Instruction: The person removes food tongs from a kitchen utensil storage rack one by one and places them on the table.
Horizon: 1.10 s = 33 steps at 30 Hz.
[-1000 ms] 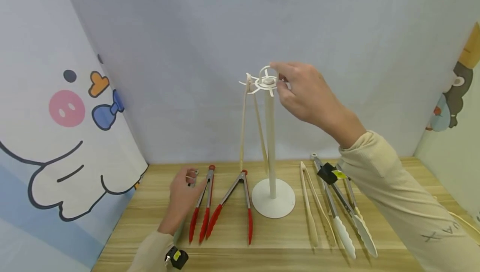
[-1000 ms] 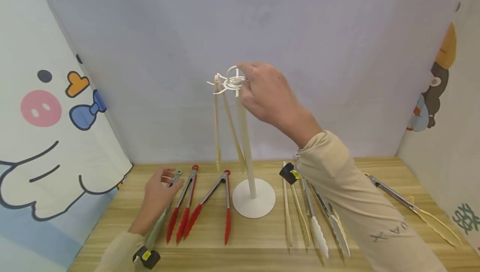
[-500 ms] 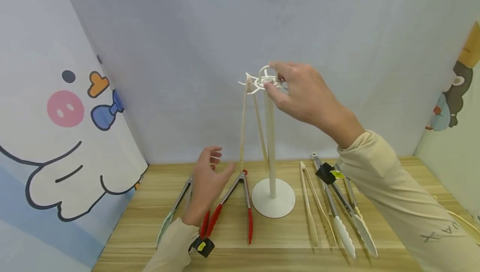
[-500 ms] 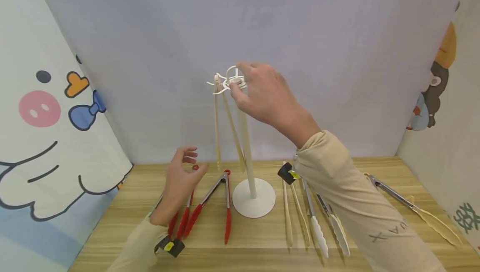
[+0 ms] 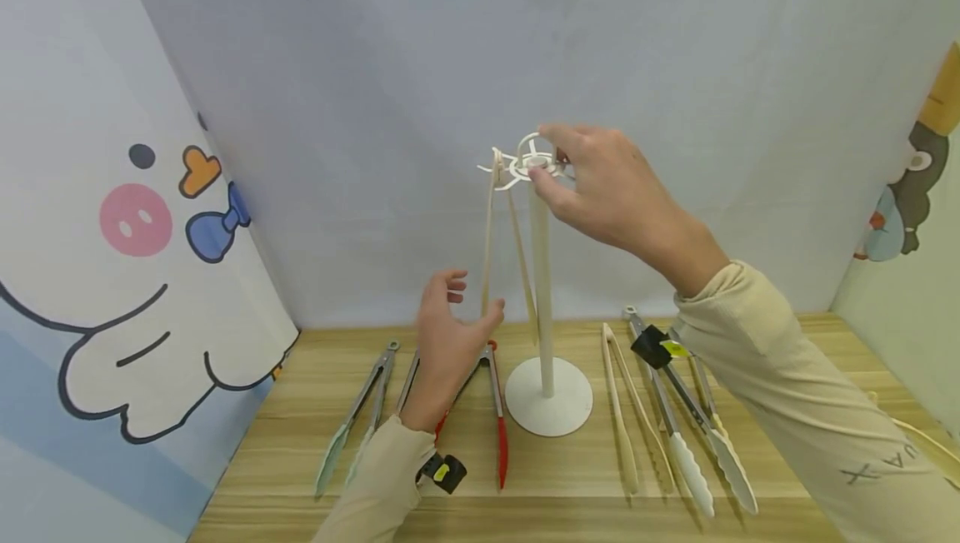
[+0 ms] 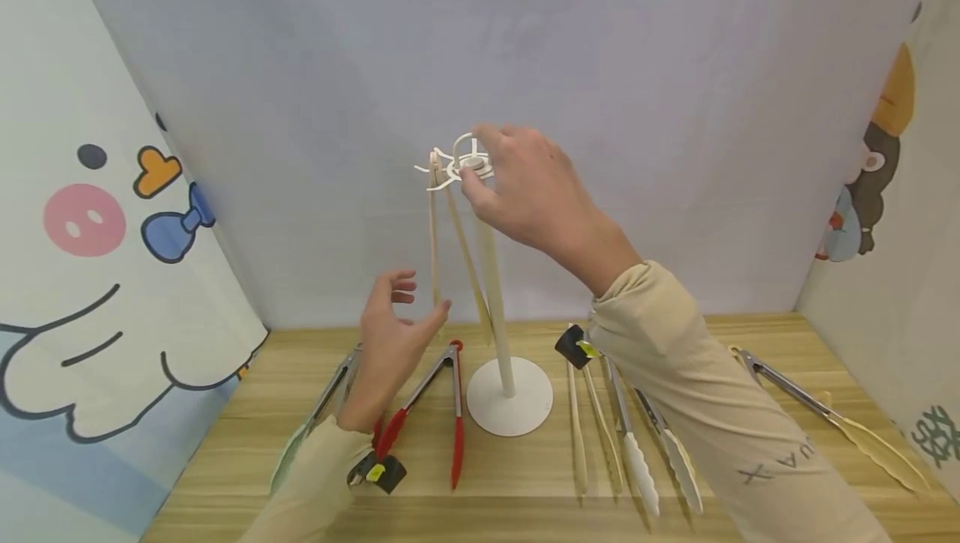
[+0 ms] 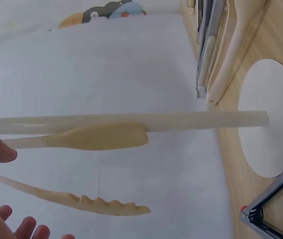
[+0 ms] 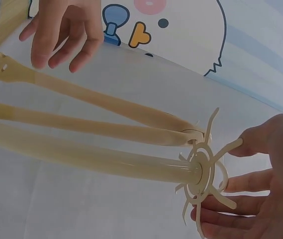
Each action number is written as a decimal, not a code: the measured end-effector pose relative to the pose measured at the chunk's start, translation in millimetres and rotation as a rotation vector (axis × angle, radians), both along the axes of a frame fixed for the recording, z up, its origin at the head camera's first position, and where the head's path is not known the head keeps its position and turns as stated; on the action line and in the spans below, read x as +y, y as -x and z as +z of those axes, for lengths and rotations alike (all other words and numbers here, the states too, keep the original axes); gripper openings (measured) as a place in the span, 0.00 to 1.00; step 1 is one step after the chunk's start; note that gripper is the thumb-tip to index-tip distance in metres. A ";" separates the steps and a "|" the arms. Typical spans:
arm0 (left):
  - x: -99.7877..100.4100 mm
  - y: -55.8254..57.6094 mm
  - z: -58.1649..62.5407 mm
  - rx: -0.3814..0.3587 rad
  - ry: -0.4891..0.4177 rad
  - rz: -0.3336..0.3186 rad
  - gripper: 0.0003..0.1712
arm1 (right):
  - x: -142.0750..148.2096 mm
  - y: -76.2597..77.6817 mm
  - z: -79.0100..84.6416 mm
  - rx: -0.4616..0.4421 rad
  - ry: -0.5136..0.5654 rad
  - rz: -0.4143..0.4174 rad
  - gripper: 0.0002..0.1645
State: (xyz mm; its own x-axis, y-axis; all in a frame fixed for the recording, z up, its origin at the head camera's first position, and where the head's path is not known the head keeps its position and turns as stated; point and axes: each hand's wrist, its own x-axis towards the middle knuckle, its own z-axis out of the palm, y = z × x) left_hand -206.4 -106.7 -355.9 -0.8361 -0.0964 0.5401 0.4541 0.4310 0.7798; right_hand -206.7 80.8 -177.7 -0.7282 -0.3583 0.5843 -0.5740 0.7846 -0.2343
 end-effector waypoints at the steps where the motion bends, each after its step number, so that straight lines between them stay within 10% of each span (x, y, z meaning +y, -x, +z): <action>1: 2.6 0.5 1.1 0.001 0.001 0.004 0.31 | -0.1 -0.1 0.2 -0.003 -0.001 -0.001 0.25; 18: 36.2 12.9 8.8 -0.111 0.132 0.158 0.42 | -4.5 -1.2 1.7 -0.010 0.007 0.007 0.24; 33: 40.4 16.7 1.9 -0.027 0.203 0.234 0.39 | -5.1 -1.5 -0.5 -0.005 0.005 -0.004 0.25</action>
State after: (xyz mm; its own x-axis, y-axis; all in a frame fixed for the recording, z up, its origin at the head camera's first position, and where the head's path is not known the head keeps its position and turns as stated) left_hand -223.1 -66.3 -353.9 -0.8180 -0.1808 0.5461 0.3044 0.6695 0.6776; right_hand -205.2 75.7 -178.2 -0.7324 -0.3529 0.5824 -0.5700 0.7855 -0.2409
